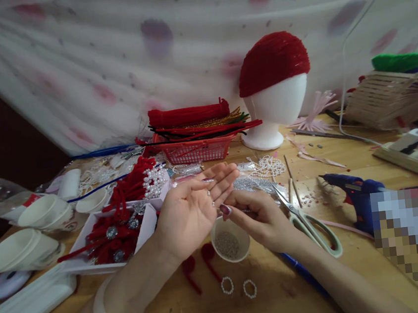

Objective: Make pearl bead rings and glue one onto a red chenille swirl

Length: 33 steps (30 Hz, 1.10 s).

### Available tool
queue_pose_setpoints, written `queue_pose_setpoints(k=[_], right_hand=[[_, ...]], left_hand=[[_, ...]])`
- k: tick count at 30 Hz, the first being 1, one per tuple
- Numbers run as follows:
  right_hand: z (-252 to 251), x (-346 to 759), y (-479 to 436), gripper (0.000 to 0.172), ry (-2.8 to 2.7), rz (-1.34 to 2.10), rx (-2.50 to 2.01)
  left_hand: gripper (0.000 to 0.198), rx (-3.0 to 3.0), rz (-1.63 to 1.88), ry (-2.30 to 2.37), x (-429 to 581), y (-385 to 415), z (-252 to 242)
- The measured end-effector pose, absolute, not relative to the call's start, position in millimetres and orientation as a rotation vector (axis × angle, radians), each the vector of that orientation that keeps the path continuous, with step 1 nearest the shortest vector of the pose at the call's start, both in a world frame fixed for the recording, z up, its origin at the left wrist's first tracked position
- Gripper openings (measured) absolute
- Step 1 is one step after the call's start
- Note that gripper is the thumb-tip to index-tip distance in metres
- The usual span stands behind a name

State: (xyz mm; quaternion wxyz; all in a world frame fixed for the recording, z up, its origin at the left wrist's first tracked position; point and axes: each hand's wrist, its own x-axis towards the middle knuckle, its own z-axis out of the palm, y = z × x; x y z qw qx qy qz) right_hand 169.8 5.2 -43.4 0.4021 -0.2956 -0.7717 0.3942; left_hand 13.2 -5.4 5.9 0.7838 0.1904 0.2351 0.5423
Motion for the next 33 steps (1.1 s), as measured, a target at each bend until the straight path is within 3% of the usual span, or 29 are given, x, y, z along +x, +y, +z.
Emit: queue_pose_setpoints(k=[15,22,33], right_hand=[[-48.7,164.7,4.3,0.025,-1.908,0.828,-0.742],[-51.9,162.6,2.1,0.028,-1.747,0.963,-0.690],[-55.3,168.3,-0.3,0.028,-1.594,1.142,-0.637]], left_hand=[[0.044,0.342,1.239,0.502,13.1,-6.1,4.8],[0.031,0.306,1.242,0.441,13.3,-8.7,4.9],[0.033,0.340,1.224,0.385,12.2,-9.7,7.3]])
